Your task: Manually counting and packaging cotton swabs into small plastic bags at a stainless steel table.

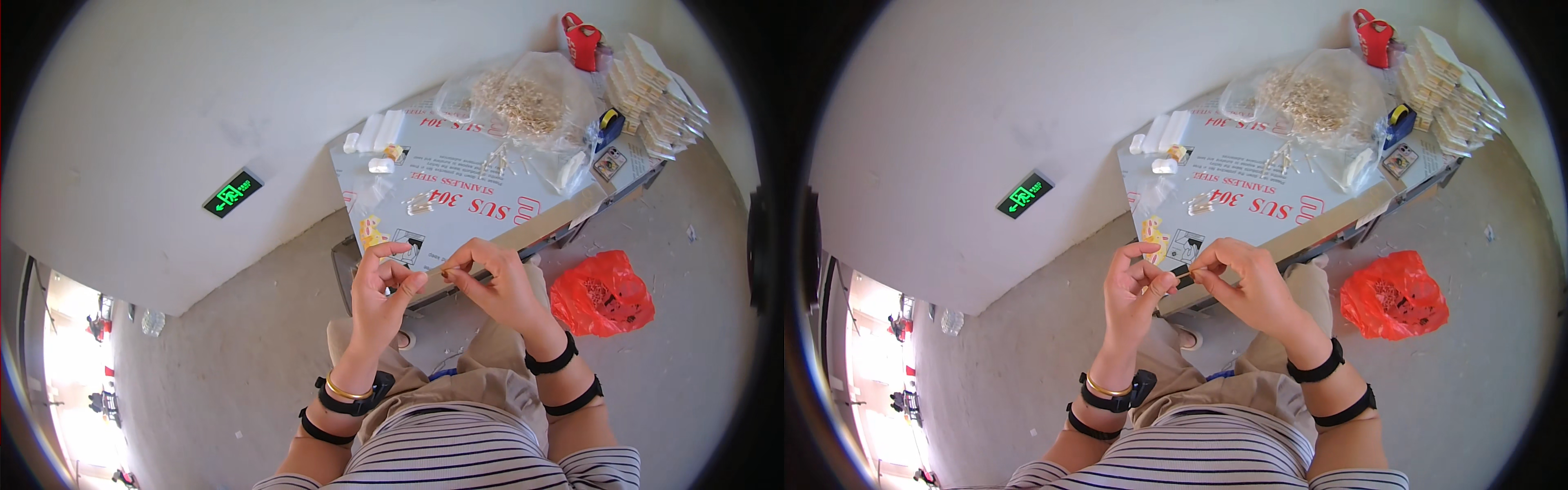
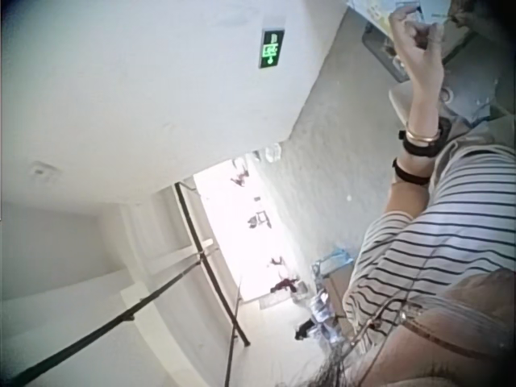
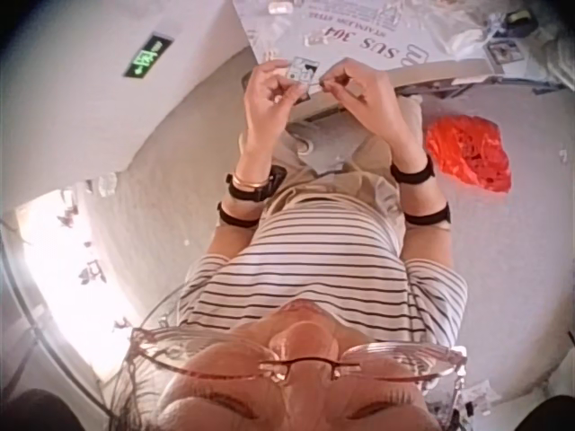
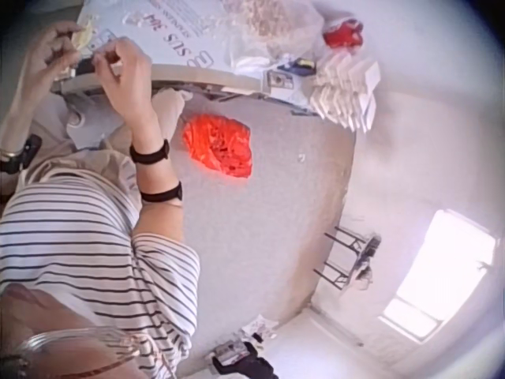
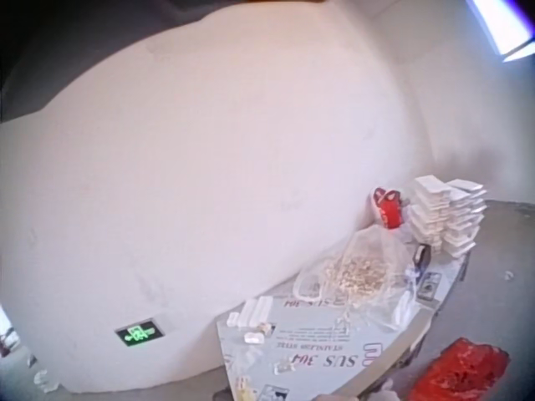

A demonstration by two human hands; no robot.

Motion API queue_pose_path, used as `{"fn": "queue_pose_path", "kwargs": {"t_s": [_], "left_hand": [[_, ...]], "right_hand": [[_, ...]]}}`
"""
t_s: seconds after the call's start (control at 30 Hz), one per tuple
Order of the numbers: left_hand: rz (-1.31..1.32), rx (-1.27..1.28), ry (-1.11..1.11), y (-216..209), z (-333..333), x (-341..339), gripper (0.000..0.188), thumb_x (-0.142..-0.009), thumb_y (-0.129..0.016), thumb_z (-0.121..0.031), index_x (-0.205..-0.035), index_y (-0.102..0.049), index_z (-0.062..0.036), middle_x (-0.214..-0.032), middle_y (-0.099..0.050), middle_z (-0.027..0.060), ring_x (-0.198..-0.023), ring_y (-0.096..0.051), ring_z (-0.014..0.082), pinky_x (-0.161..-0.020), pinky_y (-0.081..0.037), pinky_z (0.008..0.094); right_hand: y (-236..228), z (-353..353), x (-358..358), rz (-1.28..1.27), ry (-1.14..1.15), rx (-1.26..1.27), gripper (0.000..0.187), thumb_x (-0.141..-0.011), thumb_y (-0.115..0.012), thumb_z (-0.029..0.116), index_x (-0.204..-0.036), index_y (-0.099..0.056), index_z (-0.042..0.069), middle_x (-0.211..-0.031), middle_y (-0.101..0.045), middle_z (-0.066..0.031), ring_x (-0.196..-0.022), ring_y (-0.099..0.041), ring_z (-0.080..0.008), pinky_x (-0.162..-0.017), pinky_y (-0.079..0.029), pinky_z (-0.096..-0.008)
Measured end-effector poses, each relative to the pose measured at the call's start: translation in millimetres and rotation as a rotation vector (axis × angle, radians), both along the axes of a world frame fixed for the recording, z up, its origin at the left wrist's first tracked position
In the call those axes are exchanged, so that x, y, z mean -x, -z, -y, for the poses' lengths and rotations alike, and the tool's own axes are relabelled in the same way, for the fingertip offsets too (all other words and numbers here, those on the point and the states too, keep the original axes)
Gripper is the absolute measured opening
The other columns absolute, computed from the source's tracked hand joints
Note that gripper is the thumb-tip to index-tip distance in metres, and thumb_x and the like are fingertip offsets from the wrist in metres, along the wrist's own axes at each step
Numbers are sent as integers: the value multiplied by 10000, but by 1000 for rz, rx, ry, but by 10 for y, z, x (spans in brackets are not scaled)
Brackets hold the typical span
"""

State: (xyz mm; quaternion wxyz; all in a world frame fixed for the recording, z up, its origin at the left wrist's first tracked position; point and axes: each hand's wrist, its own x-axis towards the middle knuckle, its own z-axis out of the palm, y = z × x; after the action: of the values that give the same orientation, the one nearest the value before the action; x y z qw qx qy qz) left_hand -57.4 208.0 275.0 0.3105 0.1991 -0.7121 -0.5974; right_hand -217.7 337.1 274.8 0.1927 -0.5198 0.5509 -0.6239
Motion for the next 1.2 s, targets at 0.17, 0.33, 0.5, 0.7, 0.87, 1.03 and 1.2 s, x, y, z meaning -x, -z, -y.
{"fn": "queue_pose_path", "kwargs": {"t_s": [0.17, 0.33, 0.5, 0.7, 0.87, 1.03, 1.2], "left_hand": [[6, -80, 2, -64, -62, -36, 384, -914, -713, -75, -1233, -507, -24, -771, -669, 50, -702, -657, 109, -680, -539, 238], [7, -99, 1, -132, -123, -50, 375, -919, -708, -79, -1231, -507, -24, -746, -665, 45, -665, -653, 109, -660, -541, 237], [35, -92, 35, -175, -161, -61, 305, -949, -665, -84, -1210, -523, -18, -695, -647, 37, -629, -621, 74, -609, -488, 200], [121, -70, 70, -218, -158, -101, 263, -989, -611, -106, -1227, -517, -44, -646, -590, 3, -577, -537, 44, -548, -414, 196], [191, -91, 83, -257, -146, -115, 280, -994, -605, -116, -1250, -511, -51, -654, -587, 4, -587, -526, 44, -565, -413, 198], [36, 96, 85, -129, -111, -148, 294, -999, -592, -112, -1271, -505, -41, -746, -627, 17, -689, -584, 74, -668, -459, 227], [78, 51, 55, -144, -121, -194, 268, -1003, -581, -115, -1249, -520, -29, -773, -651, 21, -739, -625, 94, -707, -469, 238]], "right_hand": [[-30, -92, -8, 0, -16, -31, 67, -868, -666, -27, -930, -671, -1, -836, -665, -96, -770, -660, -205, -679, -511, -313], [-12, -122, -4, -40, -1, -6, 76, -886, -669, -7, -958, -686, 10, -849, -674, -100, -762, -657, -216, -688, -514, -318], [-72, -131, -2, -107, -51, -2, 107, -892, -644, -20, -984, -687, 14, -866, -677, -93, -805, -660, -231, -709, -514, -327], [-99, -103, -26, -287, -137, 13, 142, -852, -646, -3, -984, -680, 37, -856, -673, -97, -822, -637, -284, -701, -508, -376], [-50, -48, -74, -401, -135, -2, 70, -849, -654, 54, -917, -669, 56, -810, -674, -97, -773, -636, -311, -680, -490, -406], [-44, -40, -45, -399, -173, -190, 135, -884, -628, 16, -1006, -685, 26, -942, -714, -104, -817, -647, -300, -774, -504, -385], [-4, -18, -84, -165, -168, -186, 156, -912, -677, 188, -982, -695, 51, -798, -696, -121, -739, -654, -285, -684, -498, -370]]}}
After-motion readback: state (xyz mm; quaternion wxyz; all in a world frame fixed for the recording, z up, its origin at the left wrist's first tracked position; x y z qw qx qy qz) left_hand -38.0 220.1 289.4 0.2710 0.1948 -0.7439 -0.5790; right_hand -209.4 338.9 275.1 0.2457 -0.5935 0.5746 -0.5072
